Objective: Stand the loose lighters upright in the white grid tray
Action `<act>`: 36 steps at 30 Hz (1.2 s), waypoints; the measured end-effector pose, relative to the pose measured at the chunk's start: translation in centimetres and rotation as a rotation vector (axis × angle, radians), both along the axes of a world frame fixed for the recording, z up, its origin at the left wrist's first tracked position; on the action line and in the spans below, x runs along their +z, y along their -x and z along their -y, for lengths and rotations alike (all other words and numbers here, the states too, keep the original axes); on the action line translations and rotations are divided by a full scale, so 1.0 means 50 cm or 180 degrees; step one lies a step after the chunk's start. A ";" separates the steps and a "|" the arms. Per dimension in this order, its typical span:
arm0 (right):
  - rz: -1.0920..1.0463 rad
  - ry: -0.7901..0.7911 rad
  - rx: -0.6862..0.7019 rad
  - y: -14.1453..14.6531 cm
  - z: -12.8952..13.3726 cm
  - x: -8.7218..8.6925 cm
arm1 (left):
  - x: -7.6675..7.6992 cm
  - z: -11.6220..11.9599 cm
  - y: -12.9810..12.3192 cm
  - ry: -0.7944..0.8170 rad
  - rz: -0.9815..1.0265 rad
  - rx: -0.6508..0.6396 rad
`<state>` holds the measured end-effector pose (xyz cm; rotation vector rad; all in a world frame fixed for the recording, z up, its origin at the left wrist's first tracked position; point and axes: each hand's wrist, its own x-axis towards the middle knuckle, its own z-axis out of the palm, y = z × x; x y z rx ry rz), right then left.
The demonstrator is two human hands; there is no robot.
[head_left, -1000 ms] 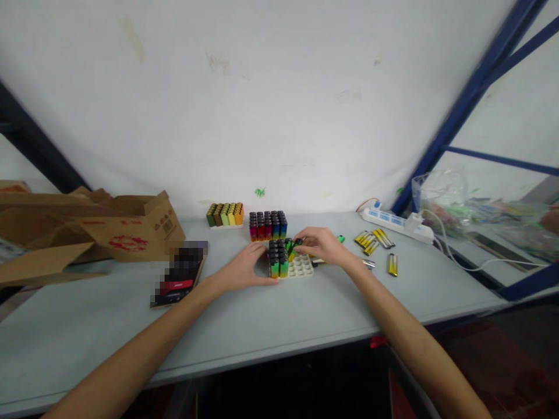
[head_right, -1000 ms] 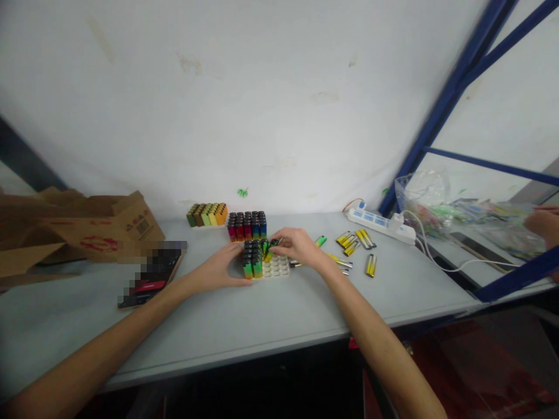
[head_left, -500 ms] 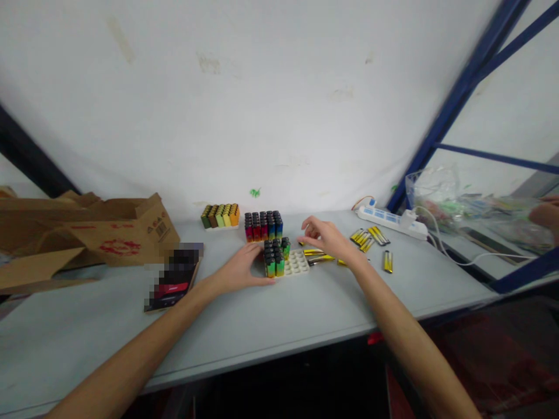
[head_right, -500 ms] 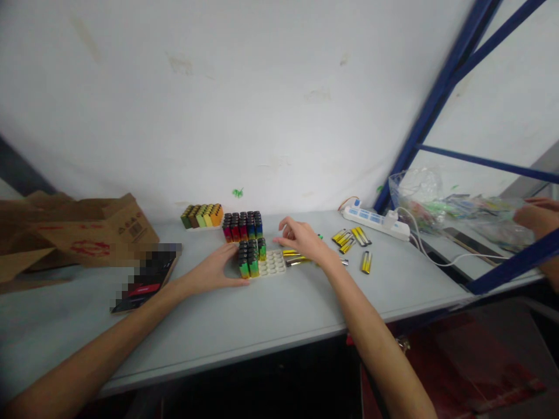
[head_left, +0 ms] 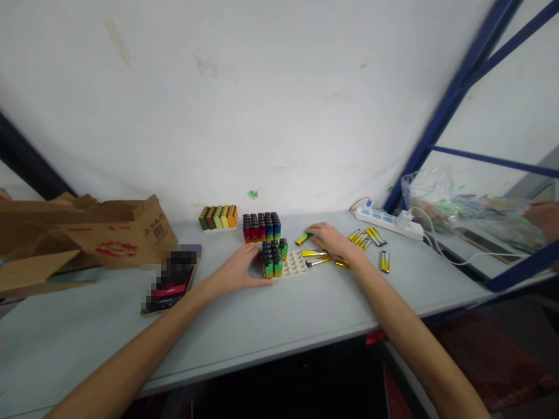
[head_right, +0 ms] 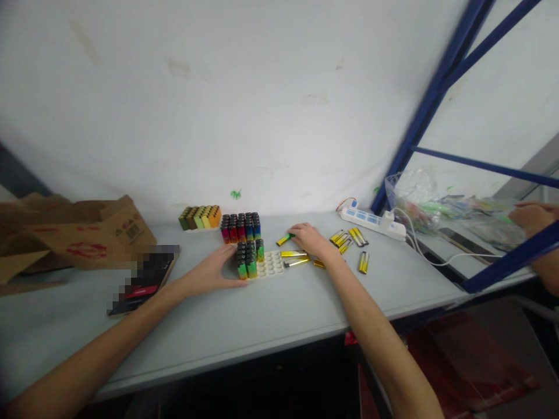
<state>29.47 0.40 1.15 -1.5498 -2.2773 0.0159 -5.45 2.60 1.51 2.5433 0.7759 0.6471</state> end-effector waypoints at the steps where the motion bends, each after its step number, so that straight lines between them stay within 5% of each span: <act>1: 0.0047 0.0016 -0.0017 0.005 -0.005 -0.001 | 0.001 0.001 0.000 -0.0032 -0.0032 0.0013; 6: -0.0362 0.0000 -0.0100 0.008 -0.004 0.008 | 0.003 0.002 0.000 -0.0153 -0.0124 0.0039; 14: -0.2839 -0.0092 -0.0187 0.026 0.017 0.031 | 0.001 0.002 -0.001 -0.0119 -0.0007 0.0033; 20: -0.4462 0.1041 0.0209 0.076 0.035 0.053 | 0.007 0.004 -0.002 -0.0149 -0.0124 0.0059; 25: -0.4518 0.1310 0.0438 0.109 0.049 0.058 | 0.006 0.004 -0.001 -0.0138 -0.0112 0.0009; 29: -0.4224 0.1244 0.0169 0.120 0.041 0.054 | 0.004 0.002 0.000 -0.0167 -0.0094 0.0010; 36: -0.3050 -0.0002 -0.0930 0.113 0.025 0.030 | 0.000 0.000 0.000 -0.0202 -0.0063 -0.0035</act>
